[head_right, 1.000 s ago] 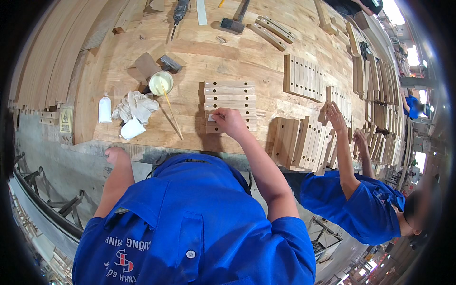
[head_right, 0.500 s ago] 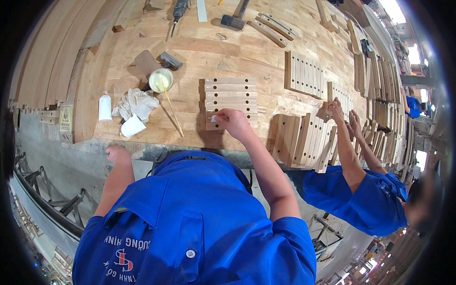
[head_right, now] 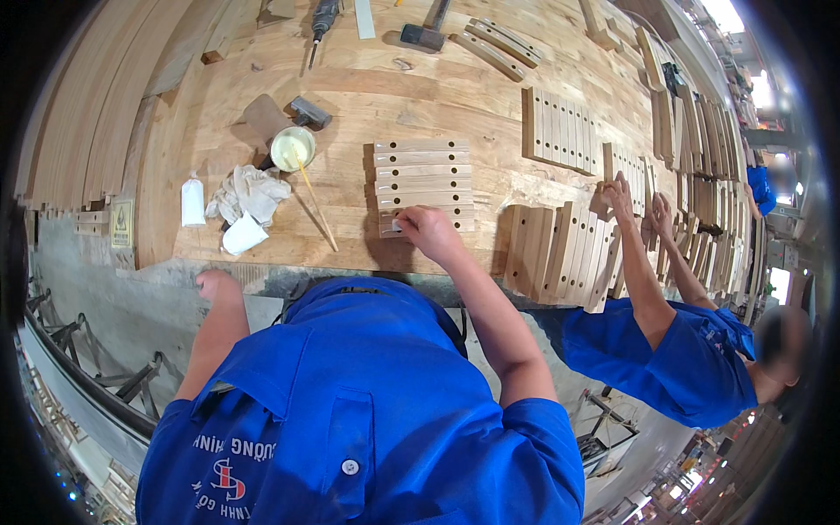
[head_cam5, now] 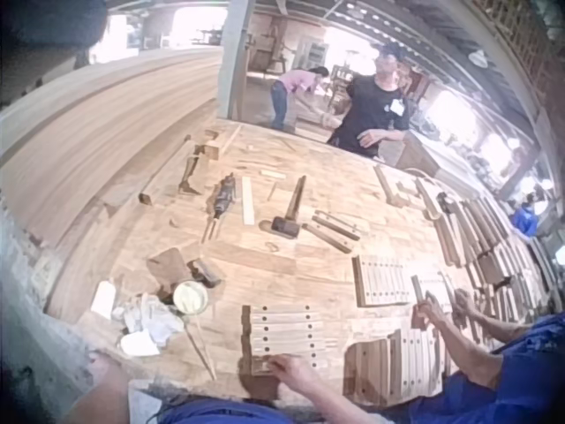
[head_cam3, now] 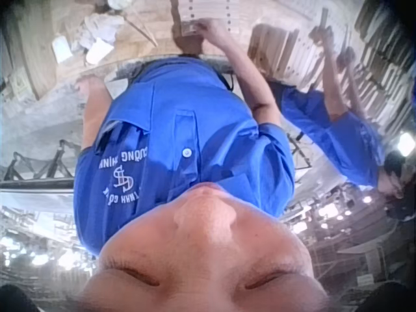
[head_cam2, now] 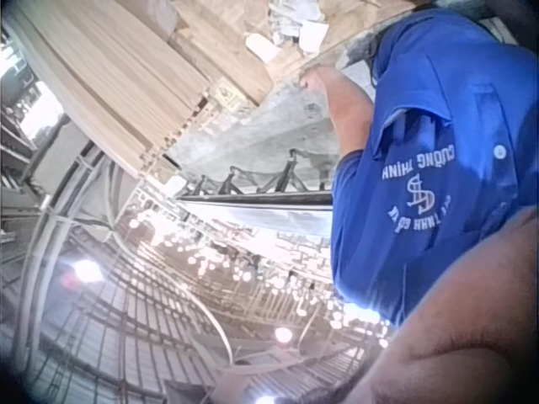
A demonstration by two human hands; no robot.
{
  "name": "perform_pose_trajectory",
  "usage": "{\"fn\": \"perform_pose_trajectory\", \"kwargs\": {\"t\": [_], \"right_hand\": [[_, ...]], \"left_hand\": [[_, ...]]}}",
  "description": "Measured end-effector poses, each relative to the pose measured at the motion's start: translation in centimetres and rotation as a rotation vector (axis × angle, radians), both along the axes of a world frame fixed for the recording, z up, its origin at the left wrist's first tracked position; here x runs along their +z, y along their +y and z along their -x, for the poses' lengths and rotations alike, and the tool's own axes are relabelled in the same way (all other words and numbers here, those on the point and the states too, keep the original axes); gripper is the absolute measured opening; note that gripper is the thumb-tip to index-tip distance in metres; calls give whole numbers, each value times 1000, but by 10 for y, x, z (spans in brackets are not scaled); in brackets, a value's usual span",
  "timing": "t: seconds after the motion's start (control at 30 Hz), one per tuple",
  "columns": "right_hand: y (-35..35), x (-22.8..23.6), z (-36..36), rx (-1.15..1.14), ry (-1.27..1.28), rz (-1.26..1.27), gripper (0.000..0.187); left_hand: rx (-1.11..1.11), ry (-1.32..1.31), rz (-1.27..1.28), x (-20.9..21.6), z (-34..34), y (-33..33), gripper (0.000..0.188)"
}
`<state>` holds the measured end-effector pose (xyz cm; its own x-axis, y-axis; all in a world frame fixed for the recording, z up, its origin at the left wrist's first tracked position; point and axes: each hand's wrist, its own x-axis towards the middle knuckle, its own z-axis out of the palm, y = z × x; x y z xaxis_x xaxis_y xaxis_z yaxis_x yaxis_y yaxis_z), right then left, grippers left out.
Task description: The person applies glue into pre-drilled holes on small wooden slats using a small brush and a container of glue. They then insert small wooden dowels into the glued holes and wipe excess glue with a cloth. The process is repeated for multiple slats on a workbench.
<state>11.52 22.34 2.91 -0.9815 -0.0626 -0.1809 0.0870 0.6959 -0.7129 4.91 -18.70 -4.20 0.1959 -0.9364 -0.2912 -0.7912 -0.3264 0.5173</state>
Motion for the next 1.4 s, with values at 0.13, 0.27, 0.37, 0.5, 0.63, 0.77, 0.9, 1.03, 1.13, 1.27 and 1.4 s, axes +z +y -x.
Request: {"fn": "perform_pose_trajectory", "kwargs": {"t": [0.13,0.27,0.37,0.5,0.63,0.77,0.9,1.03,1.13,1.27,1.4], "right_hand": [[12,4,2,-194,-40,177,18],[35,2,26,-519,-74,515,24],[38,-5,46,-676,0,604,25],[32,-13,70,-678,15,528,23],[28,-18,86,-705,32,433,21],[24,-13,94,-678,10,292,20],[29,-22,96,-651,83,202,19],[40,-32,93,-678,167,123,18],[49,-29,89,-703,148,145,18],[64,-31,82,-755,182,67,17],[71,-30,77,-724,258,-88,16]], "left_hand": [[22,160,16,-8,-5,-5,52],[-29,194,-39,-6,-6,-6,52],[-28,113,-52,3,-4,4,52],[-29,151,-58,8,-6,4,52],[-23,122,-60,15,0,17,52],[-7,141,-53,14,-2,13,53],[5,103,-54,11,-1,11,55],[12,43,-32,12,2,15,56],[10,-21,-15,9,-1,7,57],[35,29,-34,14,3,18,58],[49,22,-32,15,4,20,58]]}}
